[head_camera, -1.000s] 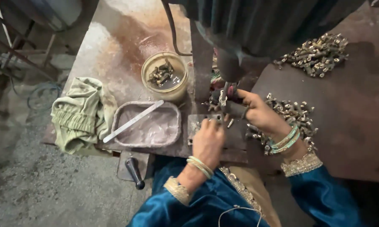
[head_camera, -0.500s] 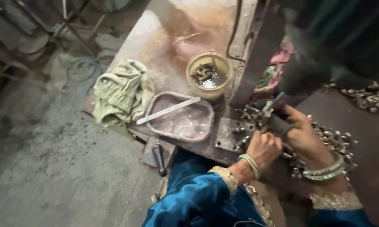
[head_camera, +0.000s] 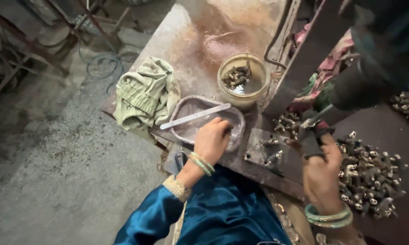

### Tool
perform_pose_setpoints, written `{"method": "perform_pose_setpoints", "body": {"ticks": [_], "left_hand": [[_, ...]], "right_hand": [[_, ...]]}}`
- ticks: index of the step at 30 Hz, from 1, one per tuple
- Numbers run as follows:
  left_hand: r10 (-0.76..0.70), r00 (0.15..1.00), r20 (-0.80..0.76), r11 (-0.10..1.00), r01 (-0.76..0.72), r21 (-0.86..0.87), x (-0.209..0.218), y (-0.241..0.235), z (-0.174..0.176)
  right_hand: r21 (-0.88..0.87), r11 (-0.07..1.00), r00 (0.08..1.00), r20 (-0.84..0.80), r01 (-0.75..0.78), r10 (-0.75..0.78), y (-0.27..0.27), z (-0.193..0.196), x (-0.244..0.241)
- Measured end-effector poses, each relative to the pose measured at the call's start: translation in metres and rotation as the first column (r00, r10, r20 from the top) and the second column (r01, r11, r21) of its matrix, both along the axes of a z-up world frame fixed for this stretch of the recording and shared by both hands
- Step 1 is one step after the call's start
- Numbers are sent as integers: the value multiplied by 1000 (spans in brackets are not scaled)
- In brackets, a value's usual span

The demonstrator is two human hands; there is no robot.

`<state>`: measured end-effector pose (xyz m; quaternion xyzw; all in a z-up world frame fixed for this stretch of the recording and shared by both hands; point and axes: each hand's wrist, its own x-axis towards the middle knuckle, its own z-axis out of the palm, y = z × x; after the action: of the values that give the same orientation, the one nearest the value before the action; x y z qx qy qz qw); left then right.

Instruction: The person picks small metal fittings one at a time from a pile on the workbench, holds each under a bench-mounted tapping machine to cut threads, dips finished fittings into a bowl of liquid, and places them into a separate finished pile.

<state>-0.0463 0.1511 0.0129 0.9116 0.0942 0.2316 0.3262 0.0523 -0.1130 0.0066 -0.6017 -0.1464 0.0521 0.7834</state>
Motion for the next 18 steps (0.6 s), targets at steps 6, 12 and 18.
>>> {"method": "perform_pose_setpoints", "body": {"ticks": [6,12,18], "left_hand": [[36,991,-127,990,-17,143,21,-8,-31],[93,986,-138,878,-146,-456,30,8,-35],[-166,985,-41,345,19,-938,4,17,-33]], "right_hand": [[-189,979,996,62,72,-61,7,11,-5],[-3,1000,999,37,-22,22,7,14,-4],[65,991,992,54,-115,112,8,9,-2]]}}
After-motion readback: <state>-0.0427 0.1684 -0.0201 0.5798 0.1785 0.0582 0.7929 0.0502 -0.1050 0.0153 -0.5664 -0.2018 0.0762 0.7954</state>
